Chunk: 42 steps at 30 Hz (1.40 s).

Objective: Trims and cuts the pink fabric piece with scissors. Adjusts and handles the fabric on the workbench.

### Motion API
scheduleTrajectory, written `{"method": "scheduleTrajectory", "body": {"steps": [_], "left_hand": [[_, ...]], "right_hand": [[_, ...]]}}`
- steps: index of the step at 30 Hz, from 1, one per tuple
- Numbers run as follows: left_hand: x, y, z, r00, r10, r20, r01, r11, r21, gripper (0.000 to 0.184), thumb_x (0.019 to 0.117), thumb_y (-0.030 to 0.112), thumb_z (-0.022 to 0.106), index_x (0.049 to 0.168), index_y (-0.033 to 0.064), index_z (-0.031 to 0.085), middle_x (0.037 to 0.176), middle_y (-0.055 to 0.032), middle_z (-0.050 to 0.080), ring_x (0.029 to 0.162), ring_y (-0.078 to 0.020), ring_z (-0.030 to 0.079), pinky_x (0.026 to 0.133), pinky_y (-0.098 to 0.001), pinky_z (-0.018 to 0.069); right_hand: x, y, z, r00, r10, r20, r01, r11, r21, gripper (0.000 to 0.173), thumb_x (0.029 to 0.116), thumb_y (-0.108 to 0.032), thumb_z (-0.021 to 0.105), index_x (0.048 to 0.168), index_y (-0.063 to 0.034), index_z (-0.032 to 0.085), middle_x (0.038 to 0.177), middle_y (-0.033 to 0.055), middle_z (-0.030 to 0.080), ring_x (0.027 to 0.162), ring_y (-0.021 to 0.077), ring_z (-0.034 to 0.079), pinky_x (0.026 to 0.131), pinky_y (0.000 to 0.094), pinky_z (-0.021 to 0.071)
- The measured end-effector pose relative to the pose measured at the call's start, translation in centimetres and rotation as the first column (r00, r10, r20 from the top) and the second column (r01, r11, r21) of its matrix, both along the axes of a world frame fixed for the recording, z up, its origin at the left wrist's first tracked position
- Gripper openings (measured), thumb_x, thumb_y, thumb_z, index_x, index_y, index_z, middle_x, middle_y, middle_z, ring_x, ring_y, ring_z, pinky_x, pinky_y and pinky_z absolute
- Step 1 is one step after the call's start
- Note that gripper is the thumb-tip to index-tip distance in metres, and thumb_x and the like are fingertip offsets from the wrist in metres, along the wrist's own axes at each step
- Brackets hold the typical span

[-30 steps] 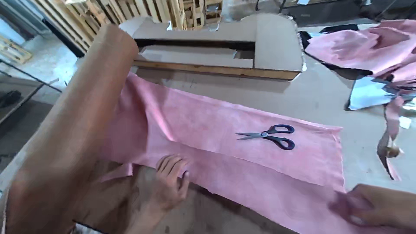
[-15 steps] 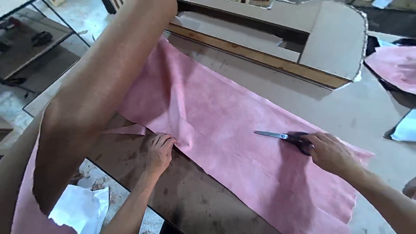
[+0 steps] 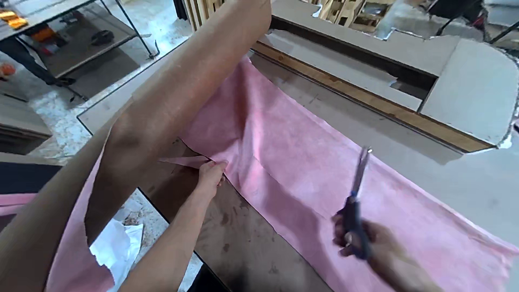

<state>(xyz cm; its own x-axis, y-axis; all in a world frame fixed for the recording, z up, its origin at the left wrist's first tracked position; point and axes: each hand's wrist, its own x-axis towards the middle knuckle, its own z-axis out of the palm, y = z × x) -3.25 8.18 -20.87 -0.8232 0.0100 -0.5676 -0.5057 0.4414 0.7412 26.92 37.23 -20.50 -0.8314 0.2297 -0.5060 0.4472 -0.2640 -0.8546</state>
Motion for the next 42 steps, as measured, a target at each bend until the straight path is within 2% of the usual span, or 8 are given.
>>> {"method": "scheduleTrajectory", "body": {"steps": [2,5,8,14,26,32,38,42], "left_hand": [[-0.3,-0.1,0.2,0.998,0.055,0.044,-0.060,0.992,0.115,0.031,0.1001,0.032,0.066,0.114,0.0043,0.067,0.076,-0.0055,0.057,0.056,-0.0123,0.048,0.051,-0.0279,0.0429],[-2.9,-1.1,-2.1,0.978,-0.115,0.173,0.065,0.961,0.268,0.033,0.1050,0.032,0.056,0.113,0.0005,0.063,0.080,-0.0087,0.069,0.063,-0.0144,0.064,0.059,-0.0282,0.0536],[-5.2,-1.1,-4.9,0.937,-0.313,0.156,0.263,0.925,0.273,0.020,0.1022,0.012,0.061,0.099,-0.0071,0.064,0.079,-0.0109,0.072,0.068,-0.0152,0.069,0.067,-0.0273,0.0578],[-4.8,-3.8,-3.6,0.899,-0.381,0.218,0.242,0.845,0.477,0.011,0.0983,0.004,0.064,0.098,-0.0065,0.065,0.079,-0.0125,0.071,0.066,-0.0173,0.068,0.066,-0.0313,0.0602],[-5.4,-4.4,-4.4,0.861,-0.453,0.230,0.293,0.813,0.503,0.018,0.0957,0.011,0.071,0.089,-0.0062,0.070,0.073,-0.0109,0.070,0.062,-0.0150,0.066,0.063,-0.0281,0.0584],[-5.5,-4.8,-4.4,0.844,-0.491,0.215,0.339,0.799,0.497,0.022,0.0977,0.014,0.069,0.086,-0.0045,0.070,0.071,-0.0095,0.070,0.062,-0.0146,0.067,0.063,-0.0283,0.0585],[-5.5,-4.9,-4.0,0.839,-0.508,0.195,0.394,0.815,0.426,0.025,0.0955,0.020,0.073,0.085,-0.0018,0.071,0.071,-0.0077,0.070,0.062,-0.0133,0.066,0.062,-0.0287,0.0572],[-5.4,-5.4,-3.4,0.845,-0.499,0.191,0.387,0.817,0.427,0.026,0.0938,0.022,0.075,0.081,-0.0005,0.069,0.067,-0.0068,0.068,0.059,-0.0131,0.064,0.060,-0.0284,0.0563]], "right_hand": [[-1.2,-7.5,-0.8,1.000,0.008,-0.017,-0.013,0.961,-0.276,0.074,0.0778,-0.064,0.078,0.122,-0.0066,0.063,0.096,0.0080,0.072,0.081,0.0214,0.072,0.069,0.0373,0.0630],[-3.8,-16.7,-2.1,0.999,0.006,-0.043,-0.029,0.829,-0.559,0.078,0.0802,-0.074,0.069,0.119,-0.0074,0.059,0.094,0.0021,0.071,0.081,0.0140,0.071,0.074,0.0296,0.0610],[-6.5,-23.6,-3.3,0.999,0.027,0.024,-0.007,0.796,-0.605,0.074,0.0864,-0.078,0.057,0.111,-0.0090,0.064,0.085,-0.0016,0.070,0.077,0.0105,0.070,0.072,0.0278,0.0599],[-14.2,-33.0,-0.5,0.939,-0.288,0.187,0.343,0.800,-0.492,0.060,0.0916,-0.065,0.061,0.114,-0.0095,0.064,0.085,0.0007,0.069,0.076,0.0140,0.070,0.069,0.0318,0.0611],[-22.0,-33.7,-3.8,0.766,-0.583,0.273,0.641,0.726,-0.248,0.047,0.1054,-0.053,0.048,0.108,-0.0078,0.062,0.080,0.0030,0.067,0.069,0.0190,0.070,0.056,0.0391,0.0615],[-22.8,-34.0,-4.2,0.721,-0.636,0.276,0.680,0.726,-0.103,0.040,0.1050,-0.043,0.055,0.102,-0.0043,0.065,0.073,0.0029,0.066,0.054,0.0140,0.064,0.041,0.0283,0.0509],[-23.8,-31.6,-4.6,0.735,-0.626,0.260,0.672,0.724,-0.157,0.043,0.1100,-0.039,0.041,0.101,-0.0032,0.063,0.073,0.0032,0.065,0.058,0.0162,0.065,0.045,0.0321,0.0551],[-24.4,-31.3,-4.2,0.708,-0.642,0.295,0.692,0.713,-0.110,0.041,0.1084,-0.038,0.049,0.097,-0.0023,0.066,0.069,0.0036,0.065,0.050,0.0131,0.062,0.037,0.0265,0.0479]]}}
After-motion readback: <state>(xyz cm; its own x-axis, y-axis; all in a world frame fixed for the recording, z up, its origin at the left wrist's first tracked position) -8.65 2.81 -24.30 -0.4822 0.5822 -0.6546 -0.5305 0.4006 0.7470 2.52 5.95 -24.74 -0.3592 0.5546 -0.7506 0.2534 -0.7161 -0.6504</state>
